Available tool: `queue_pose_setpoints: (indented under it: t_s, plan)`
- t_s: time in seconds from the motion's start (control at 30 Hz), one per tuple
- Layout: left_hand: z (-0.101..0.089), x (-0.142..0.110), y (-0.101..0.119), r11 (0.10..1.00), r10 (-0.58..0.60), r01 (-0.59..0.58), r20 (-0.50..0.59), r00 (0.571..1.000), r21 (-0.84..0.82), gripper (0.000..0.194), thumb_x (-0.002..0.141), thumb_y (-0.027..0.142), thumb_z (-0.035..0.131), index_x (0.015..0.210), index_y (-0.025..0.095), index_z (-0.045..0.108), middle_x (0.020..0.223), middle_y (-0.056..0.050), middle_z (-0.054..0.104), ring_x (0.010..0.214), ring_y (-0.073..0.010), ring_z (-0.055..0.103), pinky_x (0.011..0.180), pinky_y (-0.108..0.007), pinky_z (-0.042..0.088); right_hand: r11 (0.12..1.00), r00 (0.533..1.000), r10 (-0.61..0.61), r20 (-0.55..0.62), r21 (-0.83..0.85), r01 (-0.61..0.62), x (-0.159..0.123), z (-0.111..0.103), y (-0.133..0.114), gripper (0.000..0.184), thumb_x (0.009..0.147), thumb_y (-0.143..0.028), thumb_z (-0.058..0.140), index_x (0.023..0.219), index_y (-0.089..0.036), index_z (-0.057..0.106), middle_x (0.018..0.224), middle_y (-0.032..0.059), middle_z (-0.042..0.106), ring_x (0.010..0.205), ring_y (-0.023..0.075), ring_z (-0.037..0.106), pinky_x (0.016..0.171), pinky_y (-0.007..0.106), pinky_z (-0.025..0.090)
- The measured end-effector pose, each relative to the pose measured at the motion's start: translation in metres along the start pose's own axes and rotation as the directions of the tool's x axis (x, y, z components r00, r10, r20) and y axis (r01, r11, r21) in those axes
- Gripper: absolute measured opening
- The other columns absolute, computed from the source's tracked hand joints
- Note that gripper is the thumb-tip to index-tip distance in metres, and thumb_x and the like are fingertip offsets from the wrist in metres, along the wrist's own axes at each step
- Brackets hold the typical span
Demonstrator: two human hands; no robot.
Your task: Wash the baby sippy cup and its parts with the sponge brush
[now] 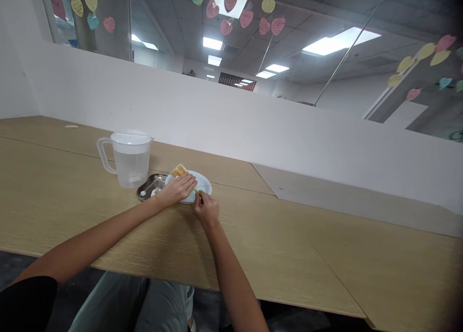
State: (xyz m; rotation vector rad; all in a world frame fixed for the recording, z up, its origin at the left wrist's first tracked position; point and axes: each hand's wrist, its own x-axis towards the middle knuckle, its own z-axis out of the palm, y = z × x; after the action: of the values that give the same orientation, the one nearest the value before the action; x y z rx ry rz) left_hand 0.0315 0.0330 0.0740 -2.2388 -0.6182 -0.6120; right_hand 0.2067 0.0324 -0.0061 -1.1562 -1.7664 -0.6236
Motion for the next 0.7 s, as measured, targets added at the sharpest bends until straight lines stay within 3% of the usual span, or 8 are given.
queue_pose_setpoints:
  t_s: [0.27,0.47,0.6,0.7]
  plan:
    - [0.003,-0.002,-0.024,0.997,-0.071,0.071,0.001,0.997,-0.014,0.032,0.093,0.005,0.042,0.120,0.009,0.059,0.123,-0.015,0.065,0.117,-0.0208,0.060,0.106,-0.039,0.044,0.993,0.996,-0.062,-0.065,-0.101,0.055,0.006,-0.007,0.007,0.028,0.097,-0.028,0.044,0.089,-0.018,0.069,0.058,-0.0005,0.059,0.047,0.0082,0.049,0.050,0.024,0.028]
    - [0.004,0.002,-0.042,0.984,-0.156,0.163,0.090,0.984,-0.066,0.030,0.090,0.007,0.050,0.118,0.011,0.060,0.122,-0.014,0.065,0.116,-0.0213,0.060,0.104,-0.039,0.044,0.986,0.998,-0.064,-0.027,-0.157,0.059,0.008,-0.007,0.014,0.029,0.097,-0.029,0.043,0.087,-0.018,0.068,0.059,0.0004,0.058,0.049,0.0079,0.049,0.051,0.024,0.027]
    - [0.008,0.007,-0.051,0.971,-0.233,0.236,0.084,0.969,-0.032,0.030,0.088,0.007,0.052,0.116,0.011,0.061,0.121,-0.014,0.066,0.115,-0.0231,0.060,0.102,-0.039,0.044,0.988,0.999,-0.004,-0.034,-0.153,-0.001,0.008,-0.006,0.022,0.028,0.095,-0.029,0.043,0.086,-0.018,0.068,0.059,0.0004,0.057,0.049,0.0082,0.047,0.051,0.023,0.027]
    - [0.010,0.012,-0.053,0.974,-0.226,0.226,0.075,0.971,-0.002,0.030,0.088,0.005,0.051,0.115,0.009,0.061,0.120,-0.016,0.066,0.115,-0.0239,0.060,0.104,-0.039,0.042,0.987,0.995,0.094,-0.030,-0.130,-0.097,0.007,-0.005,0.023,0.029,0.094,-0.029,0.043,0.084,-0.017,0.068,0.060,0.0010,0.059,0.050,0.0088,0.047,0.050,0.023,0.026]
